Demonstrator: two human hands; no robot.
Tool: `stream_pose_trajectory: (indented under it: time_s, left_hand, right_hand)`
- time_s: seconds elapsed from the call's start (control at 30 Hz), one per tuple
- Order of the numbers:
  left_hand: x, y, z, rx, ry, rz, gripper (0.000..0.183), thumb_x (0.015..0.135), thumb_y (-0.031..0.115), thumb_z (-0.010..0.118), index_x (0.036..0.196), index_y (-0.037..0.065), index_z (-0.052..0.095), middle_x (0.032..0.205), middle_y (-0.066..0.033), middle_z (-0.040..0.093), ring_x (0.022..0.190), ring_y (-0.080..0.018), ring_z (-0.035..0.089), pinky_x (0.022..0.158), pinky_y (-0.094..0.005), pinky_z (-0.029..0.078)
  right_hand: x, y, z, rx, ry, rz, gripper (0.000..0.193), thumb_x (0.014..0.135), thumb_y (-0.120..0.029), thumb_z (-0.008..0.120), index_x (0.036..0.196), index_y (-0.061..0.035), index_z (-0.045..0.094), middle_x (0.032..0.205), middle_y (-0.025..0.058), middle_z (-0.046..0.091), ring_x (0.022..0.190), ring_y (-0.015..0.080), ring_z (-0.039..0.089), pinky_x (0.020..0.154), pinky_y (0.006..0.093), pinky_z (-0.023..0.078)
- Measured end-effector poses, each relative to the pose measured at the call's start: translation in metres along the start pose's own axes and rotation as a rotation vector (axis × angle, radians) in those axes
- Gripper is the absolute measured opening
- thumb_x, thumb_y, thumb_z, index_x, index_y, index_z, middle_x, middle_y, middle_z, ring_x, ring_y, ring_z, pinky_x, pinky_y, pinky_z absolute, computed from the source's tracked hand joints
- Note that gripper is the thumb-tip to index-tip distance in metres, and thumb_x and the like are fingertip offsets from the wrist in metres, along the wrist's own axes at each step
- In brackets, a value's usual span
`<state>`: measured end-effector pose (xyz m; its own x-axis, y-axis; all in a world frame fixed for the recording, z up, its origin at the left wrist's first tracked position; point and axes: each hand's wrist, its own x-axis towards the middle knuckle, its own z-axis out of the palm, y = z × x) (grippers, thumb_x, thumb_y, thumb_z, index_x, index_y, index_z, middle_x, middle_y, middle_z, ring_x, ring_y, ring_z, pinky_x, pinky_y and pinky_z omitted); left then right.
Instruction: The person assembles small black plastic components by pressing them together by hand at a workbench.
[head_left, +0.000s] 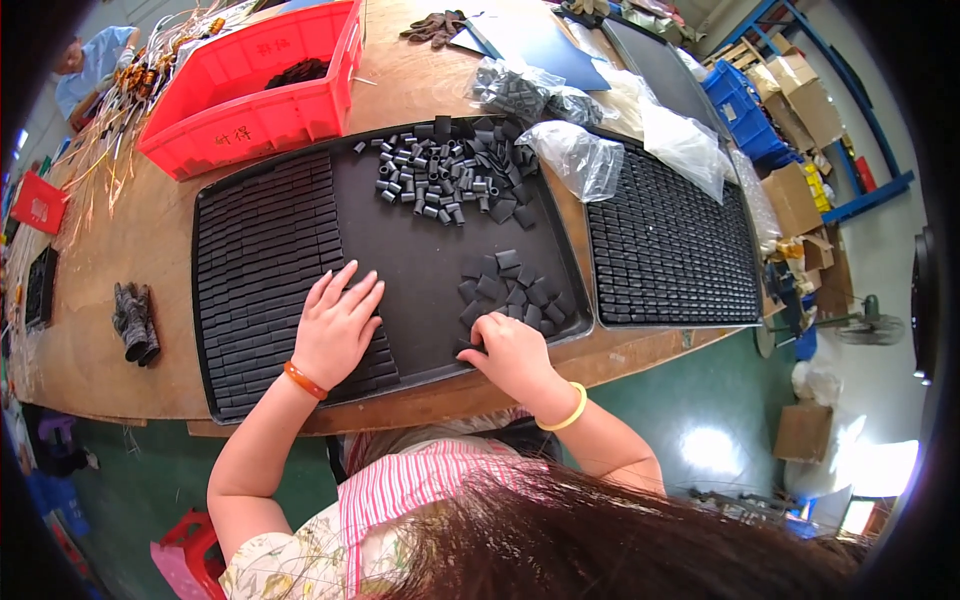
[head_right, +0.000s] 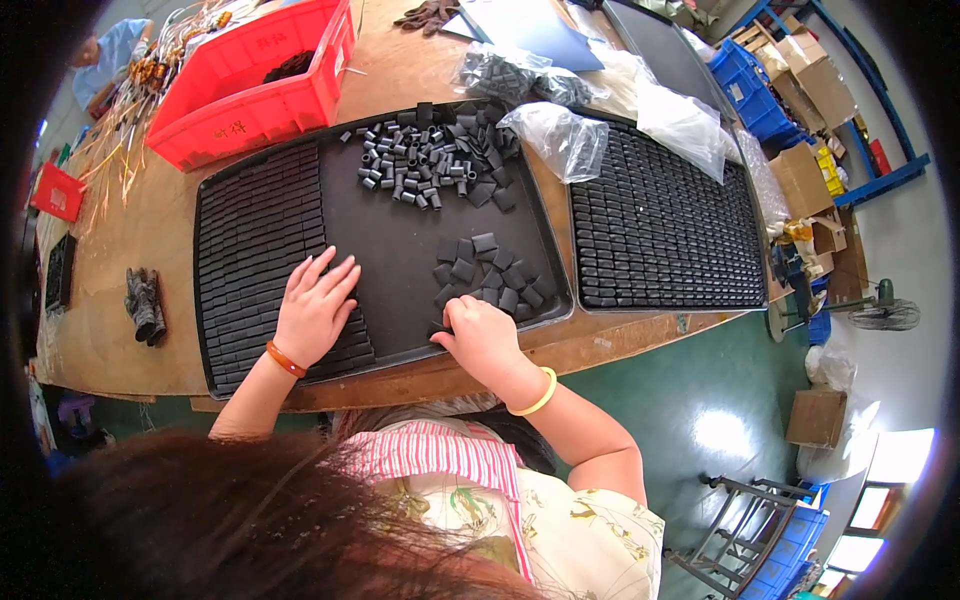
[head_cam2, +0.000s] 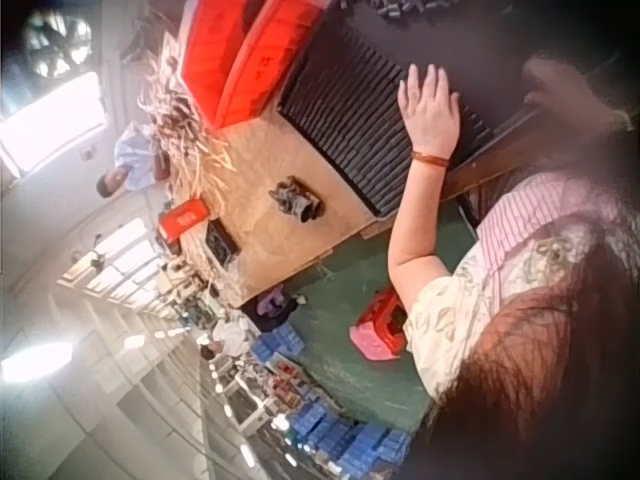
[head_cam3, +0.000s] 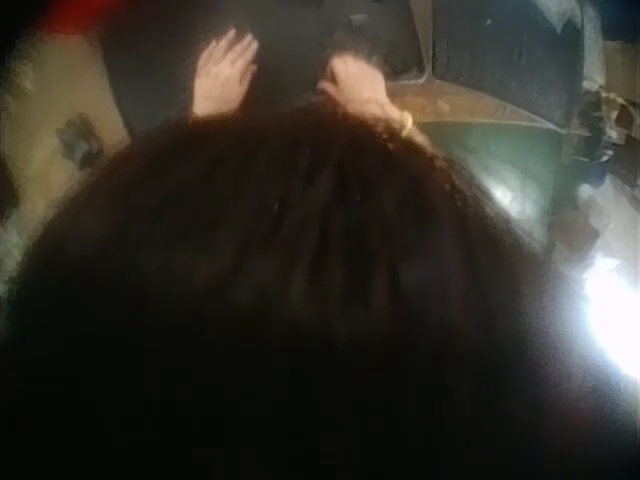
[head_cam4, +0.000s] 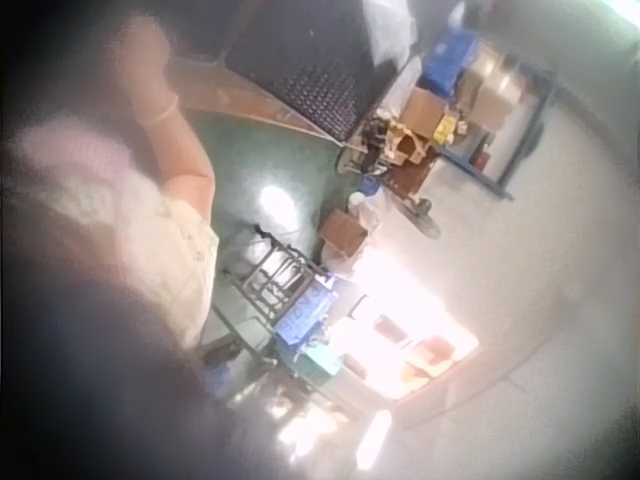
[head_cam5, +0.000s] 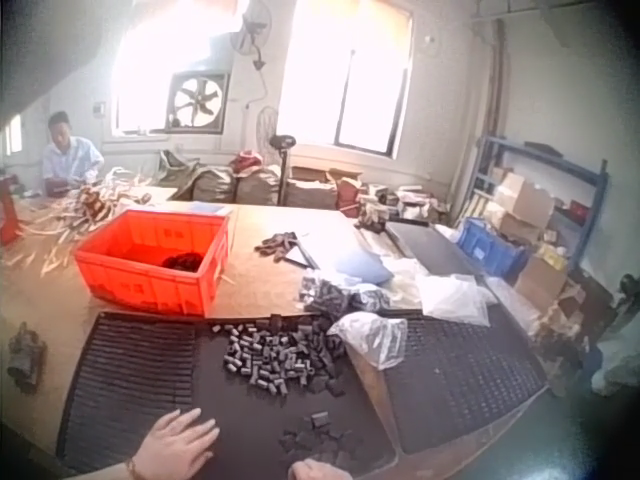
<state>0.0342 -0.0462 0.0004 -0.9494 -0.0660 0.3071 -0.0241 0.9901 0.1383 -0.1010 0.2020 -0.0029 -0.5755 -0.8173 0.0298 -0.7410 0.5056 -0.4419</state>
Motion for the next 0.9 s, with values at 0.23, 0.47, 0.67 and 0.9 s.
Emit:
stream_pose_trajectory:
  time_s: [0.23, 0.47, 0.67, 0.9]
  left_hand:
    - [-0.001, 0.005, -0.001, 0.051, -0.022, -0.003, 0.040, 0.090, 0.027, 0.066, 0.127, 0.011, 0.065, 0.140, -0.0046, 0.057, 0.138, -0.0266, 0.041, 0.117, -0.0436, 0.028]
    - [0.010, 0.020, -0.023, -0.253, 0.196, 0.014, 0.045, 0.080, 0.010, 0.072, 0.125, 0.010, 0.064, 0.124, -0.0085, 0.062, 0.117, -0.0294, 0.056, 0.101, -0.0428, 0.043]
    - [0.033, 0.061, -0.017, -0.306, 0.151, 0.264, 0.041, 0.077, 0.016, 0.075, 0.116, 0.010, 0.067, 0.120, -0.0025, 0.065, 0.110, -0.0241, 0.060, 0.096, -0.0406, 0.046]
    - [0.041, 0.059, -0.001, -0.338, 0.294, 0.139, 0.032, 0.075, 0.013, 0.077, 0.105, 0.008, 0.070, 0.101, -0.0017, 0.070, 0.093, -0.0230, 0.064, 0.086, -0.0376, 0.049]
  right_hand:
    - [-0.001, -0.002, -0.003, 0.042, 0.001, -0.027, 0.032, 0.076, -0.026, 0.082, 0.081, -0.0075, 0.056, 0.081, 0.0076, 0.062, 0.077, 0.0296, 0.063, 0.066, 0.0403, 0.050]
    - [0.010, -0.011, -0.021, 0.614, -0.074, 0.106, 0.027, 0.086, -0.020, 0.076, 0.090, -0.0016, 0.057, 0.078, 0.0076, 0.063, 0.068, 0.0197, 0.060, 0.064, 0.0324, 0.049]
    - [0.023, -0.015, -0.010, 0.916, -0.053, 0.081, 0.024, 0.088, -0.017, 0.075, 0.095, -0.0001, 0.059, 0.078, 0.0028, 0.060, 0.071, 0.0088, 0.054, 0.064, 0.0271, 0.047]
    - [0.024, 0.013, -0.004, 1.416, -0.199, 0.287, 0.017, 0.095, -0.012, 0.060, 0.109, -0.0036, 0.054, 0.091, 0.0003, 0.057, 0.071, 0.0051, 0.047, 0.060, 0.0222, 0.042]
